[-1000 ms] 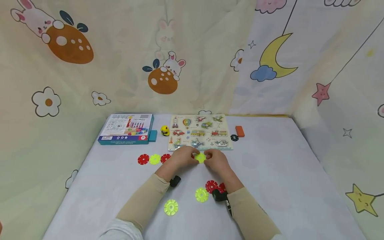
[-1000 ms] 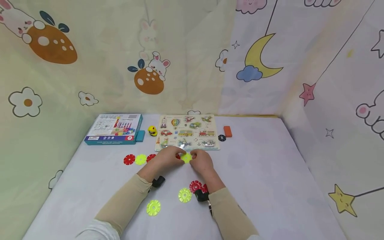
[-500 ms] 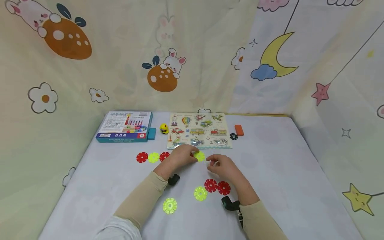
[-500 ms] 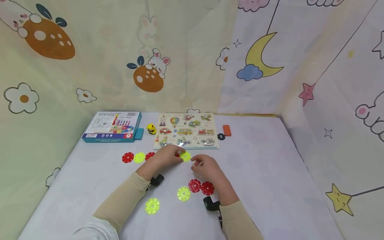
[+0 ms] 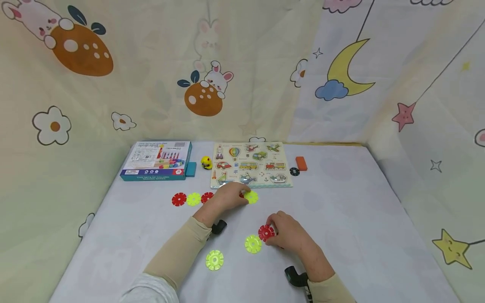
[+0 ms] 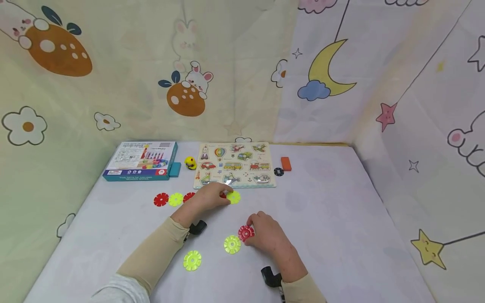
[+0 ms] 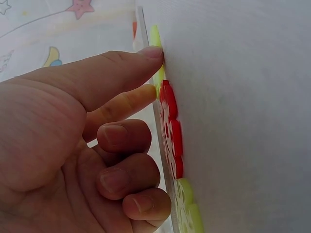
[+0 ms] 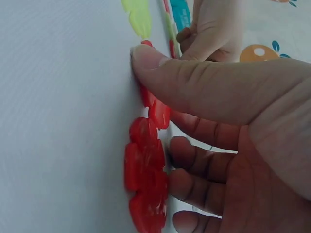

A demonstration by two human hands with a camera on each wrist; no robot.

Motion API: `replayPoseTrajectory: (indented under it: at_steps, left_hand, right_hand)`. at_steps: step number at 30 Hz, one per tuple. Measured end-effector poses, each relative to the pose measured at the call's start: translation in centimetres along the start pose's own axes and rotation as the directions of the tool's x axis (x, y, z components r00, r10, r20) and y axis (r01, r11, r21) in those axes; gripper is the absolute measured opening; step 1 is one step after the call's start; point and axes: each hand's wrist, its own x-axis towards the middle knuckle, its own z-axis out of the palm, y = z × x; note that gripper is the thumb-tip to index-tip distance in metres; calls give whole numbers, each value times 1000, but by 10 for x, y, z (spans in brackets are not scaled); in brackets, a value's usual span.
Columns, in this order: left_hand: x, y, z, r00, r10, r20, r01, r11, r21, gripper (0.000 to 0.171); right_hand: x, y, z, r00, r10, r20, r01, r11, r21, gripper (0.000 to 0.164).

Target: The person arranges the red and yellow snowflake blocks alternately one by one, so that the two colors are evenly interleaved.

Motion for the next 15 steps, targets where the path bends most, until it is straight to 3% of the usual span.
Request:
replayPoseTrajectory:
  at_steps: [4,9,12,15]
  left_hand:
    - [-1,0,-1,1000,-9,-2,9,1000,-14,41]
    - [-2,2,-1,1000,-10,8,10,1000,-29,41]
    - [-2,2,-1,1000,-14,9,14,999,-31,41]
    - [-2,2,-2,1000,-16,9,17,999,-30,41]
  right_hand:
    - [2,1,1,1000,29,3,-29,999,38,45]
    - [0,4,1,996,93,-12,-89,977,191,36]
    - [0,7,-2,994,107,-29,-92,945,313,29]
    - [3,11,-8,993,119,-15,-100,891,443,26]
